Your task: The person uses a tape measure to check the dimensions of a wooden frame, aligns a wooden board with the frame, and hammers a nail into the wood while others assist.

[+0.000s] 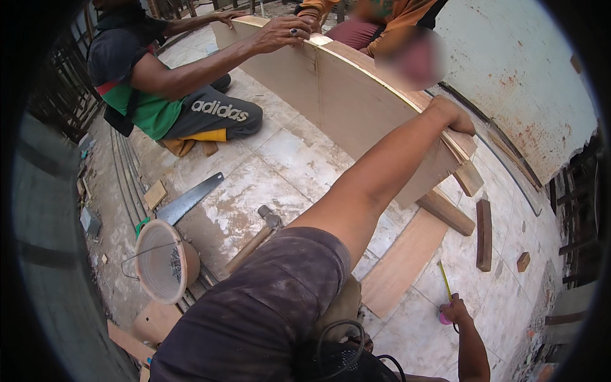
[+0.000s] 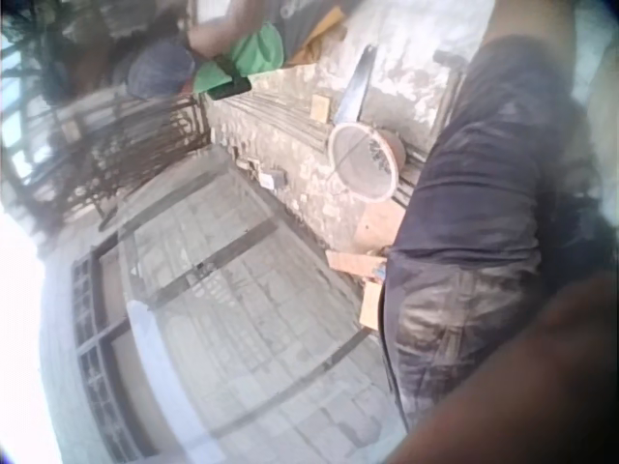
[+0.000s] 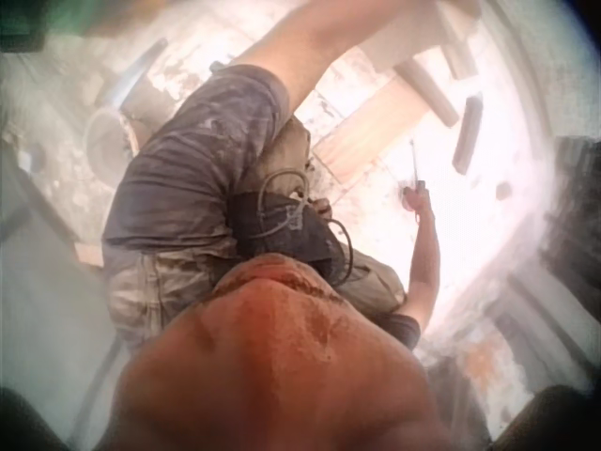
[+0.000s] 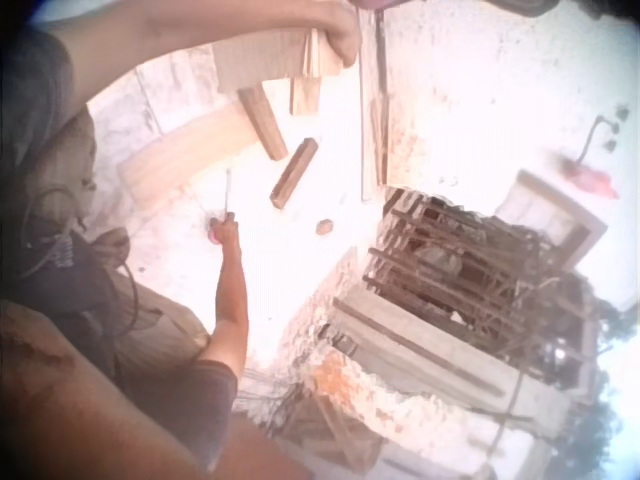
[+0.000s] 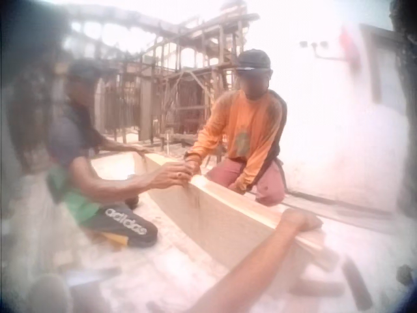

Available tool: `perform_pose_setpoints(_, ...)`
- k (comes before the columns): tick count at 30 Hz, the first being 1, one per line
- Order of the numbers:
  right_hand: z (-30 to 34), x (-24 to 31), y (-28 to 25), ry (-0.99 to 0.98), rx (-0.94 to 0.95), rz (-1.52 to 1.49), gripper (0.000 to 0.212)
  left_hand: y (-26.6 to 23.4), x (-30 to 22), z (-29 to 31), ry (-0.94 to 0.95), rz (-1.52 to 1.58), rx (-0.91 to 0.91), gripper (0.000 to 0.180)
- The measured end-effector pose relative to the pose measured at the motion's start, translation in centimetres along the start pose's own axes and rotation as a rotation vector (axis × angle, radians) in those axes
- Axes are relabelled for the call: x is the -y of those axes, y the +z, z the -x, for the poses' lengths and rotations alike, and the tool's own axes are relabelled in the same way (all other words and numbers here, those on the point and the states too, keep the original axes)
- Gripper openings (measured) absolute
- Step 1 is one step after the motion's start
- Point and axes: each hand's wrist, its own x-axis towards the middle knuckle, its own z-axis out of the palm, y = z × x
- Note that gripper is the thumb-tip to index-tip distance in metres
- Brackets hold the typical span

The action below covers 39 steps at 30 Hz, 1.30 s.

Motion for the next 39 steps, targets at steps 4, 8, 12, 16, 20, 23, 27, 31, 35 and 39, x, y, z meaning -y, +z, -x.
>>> perform_pose_setpoints(4,-0.8,1.0,-2.0,0.004,0.144,0.177,0.088,-0.4,-0.8,0.2,0.011,0.098,0.024,0.073)
perform_pose_setpoints(8,-2.3,12.4,-13.6,-0.267,-0.289,-0.509,0.082,-0.3,0.2,0.8,0.037,0.138,0.067,0.072)
perform_pose_setpoints(12,1.3,24.7,-23.4,-0.519,-0.171,-1.239,0.092,-0.1,1.8,1.2,-0.002,0.083,0.012,0.071)
perform_pose_setpoints(16,1.2,28.1,-25.7,-0.625,-0.188,-1.284,0.072,-1.4,0.1,2.5,-0.013,0.013,-0.119,0.071)
perform_pose_setpoints(20,-0.3,28.2,-24.2,-0.442,-0.339,-1.314,0.047,1.1,1.4,3.0,0.229,0.049,-0.315,0.070)
perform_pose_setpoints(23,-1.3,24.8,-23.9,-0.465,-0.507,-1.333,0.043,1.1,2.1,6.1,0.241,0.054,-0.277,0.073)
perform_pose_setpoints(27,-2.3,19.4,-21.9,-0.315,-0.411,-1.104,0.044,1.0,3.6,8.6,0.393,0.053,-0.404,0.072)
perform_pose_setpoints(31,-2.3,9.0,-10.7,-0.014,-0.192,-1.131,0.044,2.1,-0.2,8.2,0.339,0.057,-0.411,0.063)
perform_pose_setpoints(35,-1.7,9.6,-3.7,0.030,0.013,-1.122,0.050,2.0,2.3,8.0,0.307,-0.024,-0.490,0.073)
perform_pose_setpoints(39,-0.6,5.0,-1.4,-0.118,-0.111,-0.042,0.092,2.4,3.3,8.1,0.325,0.019,-0.592,0.070)
